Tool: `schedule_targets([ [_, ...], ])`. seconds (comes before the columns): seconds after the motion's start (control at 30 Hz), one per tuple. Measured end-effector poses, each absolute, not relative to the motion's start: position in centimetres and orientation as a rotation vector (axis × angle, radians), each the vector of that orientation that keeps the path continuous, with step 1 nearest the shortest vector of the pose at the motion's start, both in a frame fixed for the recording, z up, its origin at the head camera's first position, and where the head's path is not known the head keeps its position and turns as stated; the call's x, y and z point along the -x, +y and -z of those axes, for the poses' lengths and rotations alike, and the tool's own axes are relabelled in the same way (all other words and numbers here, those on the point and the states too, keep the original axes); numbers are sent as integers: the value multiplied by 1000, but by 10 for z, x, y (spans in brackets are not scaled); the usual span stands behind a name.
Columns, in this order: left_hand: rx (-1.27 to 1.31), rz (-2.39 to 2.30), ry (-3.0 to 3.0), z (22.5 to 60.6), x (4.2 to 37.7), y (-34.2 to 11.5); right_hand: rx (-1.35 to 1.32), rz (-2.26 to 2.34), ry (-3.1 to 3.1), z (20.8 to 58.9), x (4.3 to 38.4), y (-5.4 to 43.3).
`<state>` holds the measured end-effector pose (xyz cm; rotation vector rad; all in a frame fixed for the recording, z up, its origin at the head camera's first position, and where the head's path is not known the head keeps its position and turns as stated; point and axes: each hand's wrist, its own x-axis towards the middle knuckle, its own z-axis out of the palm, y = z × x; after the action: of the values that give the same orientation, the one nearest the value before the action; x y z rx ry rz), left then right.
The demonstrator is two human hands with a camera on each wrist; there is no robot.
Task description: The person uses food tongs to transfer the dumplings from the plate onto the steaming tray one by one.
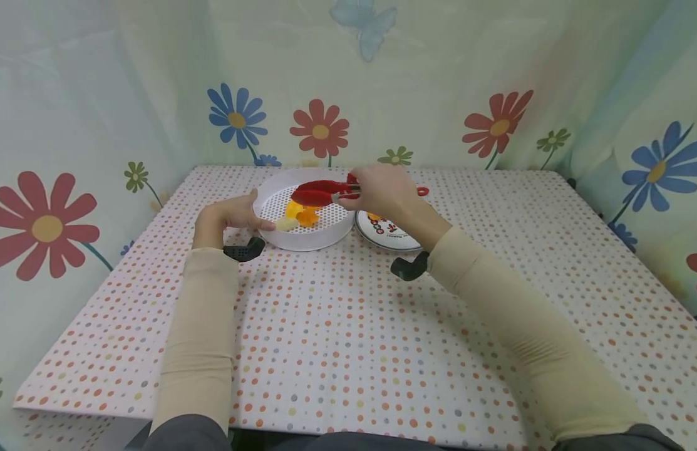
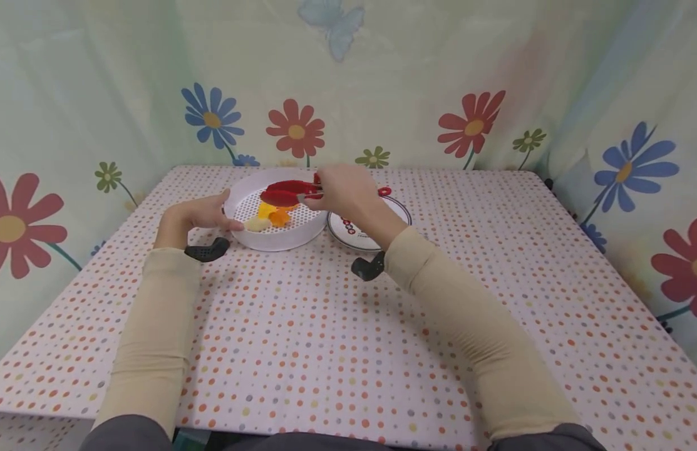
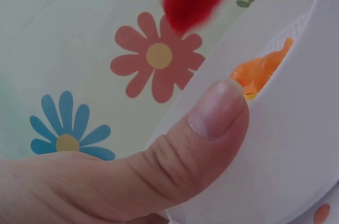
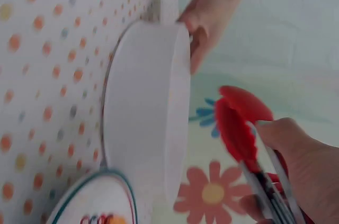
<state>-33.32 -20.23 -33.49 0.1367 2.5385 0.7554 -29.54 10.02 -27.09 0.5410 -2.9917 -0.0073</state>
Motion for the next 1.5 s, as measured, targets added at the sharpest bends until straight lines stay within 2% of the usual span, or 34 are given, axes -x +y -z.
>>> schedule_targets([
  [0.37,-152,-733,2542,335,332,-201,-92,-200,-3037,285,290,207],
  [0.63,-191,-744,2554,337,335,-197,57,-122,-3159,301,292,259],
  [0.93,-189,-725,2571,336,331,-209,23,-44,-3202,319,308,272],
  [1.5,-187,-727,2556,338,330,-203,91,-48,-3237,328,301,272],
])
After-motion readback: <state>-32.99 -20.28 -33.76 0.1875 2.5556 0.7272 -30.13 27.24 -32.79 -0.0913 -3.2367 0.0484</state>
